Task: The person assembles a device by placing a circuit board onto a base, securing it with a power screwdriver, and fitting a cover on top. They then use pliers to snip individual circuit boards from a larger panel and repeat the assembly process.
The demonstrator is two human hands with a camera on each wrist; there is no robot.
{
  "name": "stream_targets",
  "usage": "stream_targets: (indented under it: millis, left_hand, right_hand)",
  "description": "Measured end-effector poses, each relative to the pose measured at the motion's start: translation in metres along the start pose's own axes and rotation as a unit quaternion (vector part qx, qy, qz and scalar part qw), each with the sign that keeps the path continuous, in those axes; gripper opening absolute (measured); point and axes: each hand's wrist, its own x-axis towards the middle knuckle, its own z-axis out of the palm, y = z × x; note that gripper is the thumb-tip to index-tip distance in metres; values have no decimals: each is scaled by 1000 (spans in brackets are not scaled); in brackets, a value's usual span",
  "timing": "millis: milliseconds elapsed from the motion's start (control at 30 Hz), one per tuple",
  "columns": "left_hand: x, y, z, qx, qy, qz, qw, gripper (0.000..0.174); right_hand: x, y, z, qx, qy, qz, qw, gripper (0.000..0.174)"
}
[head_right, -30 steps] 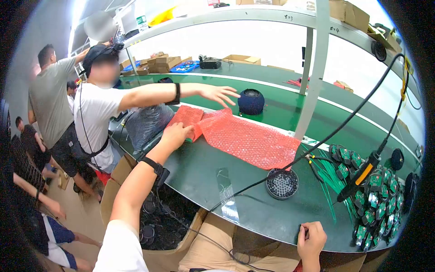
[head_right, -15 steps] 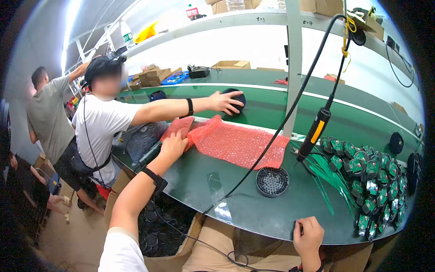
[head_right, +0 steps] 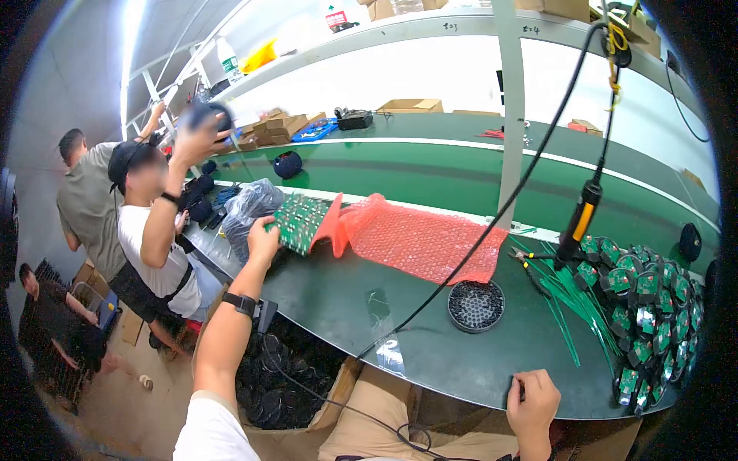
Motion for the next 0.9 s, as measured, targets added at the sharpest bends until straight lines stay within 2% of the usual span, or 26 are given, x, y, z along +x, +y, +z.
stream_targets:
  millis: [67, 100, 133, 233, 300, 400, 533, 600, 633, 667, 733, 767, 800, 867, 900]
  left_hand:
    - [-13, -9, -14, 146, -57, 63, 986, 37]
    - [-29, 10, -21, 191, -69, 39, 978, 44]
    - [-44, 24, -24, 259, -37, 74, 962, 49]
    - [-56, 44, -20, 330, -37, 89, 939, 58]
    - [-55, 50, -13, 418, -23, 84, 904, 66]
    - [-51, 59, -8, 445, -43, 64, 892, 69]
    - [-54, 68, -10, 445, -47, 44, 893, 71]
    - [-51, 68, -13, 403, -46, 27, 914, 76]
    - [-58, 79, -19, 401, -28, 72, 913, 63]
    - [-55, 73, -14, 399, -27, 73, 914, 63]
    - [-44, 56, -1, 198, -70, 13, 978, 53]
    - [-46, 48, 1, 162, -41, 77, 983, 46]
    - [-47, 55, -2, 158, -42, 81, 983, 46]
    - [-54, 79, -15, 108, 34, 71, 991, 45]
    - [-55, 84, -19, 62, 91, 94, 989, 44]
  right_hand:
    - [0, -1, 1, -1, 8, 3, 1000, 12]
    - [0, 0, 2, 1, 6, 0, 1000, 12]
    - [0, 1, 3, -1, 7, 0, 1000, 12]
    - [-2, 1, 2, -10, -4, 10, 1000, 11]
    - [-2, 0, 0, -18, -11, 23, 1000, 10]
    - [-1, 0, -1, -25, -18, 33, 999, 11]
    - [-2, -1, -1, -16, -10, 23, 1000, 11]
    - [-1, -3, -1, -15, -9, 24, 1000, 11]
    - [-1, -4, -1, -15, -7, 21, 1000, 11]
    - [-1, -3, -2, -16, -3, 17, 1000, 11]
    - [-1, -2, -2, -16, -2, 13, 1000, 11]
    - [-2, -2, -2, -15, -4, 10, 1000, 12]
    - [-2, -2, -3, -19, 0, 12, 1000, 12]
    - [-2, -2, -5, -14, -7, 13, 1000, 12]
    - [-2, -1, -5, -13, -4, 12, 1000, 11]
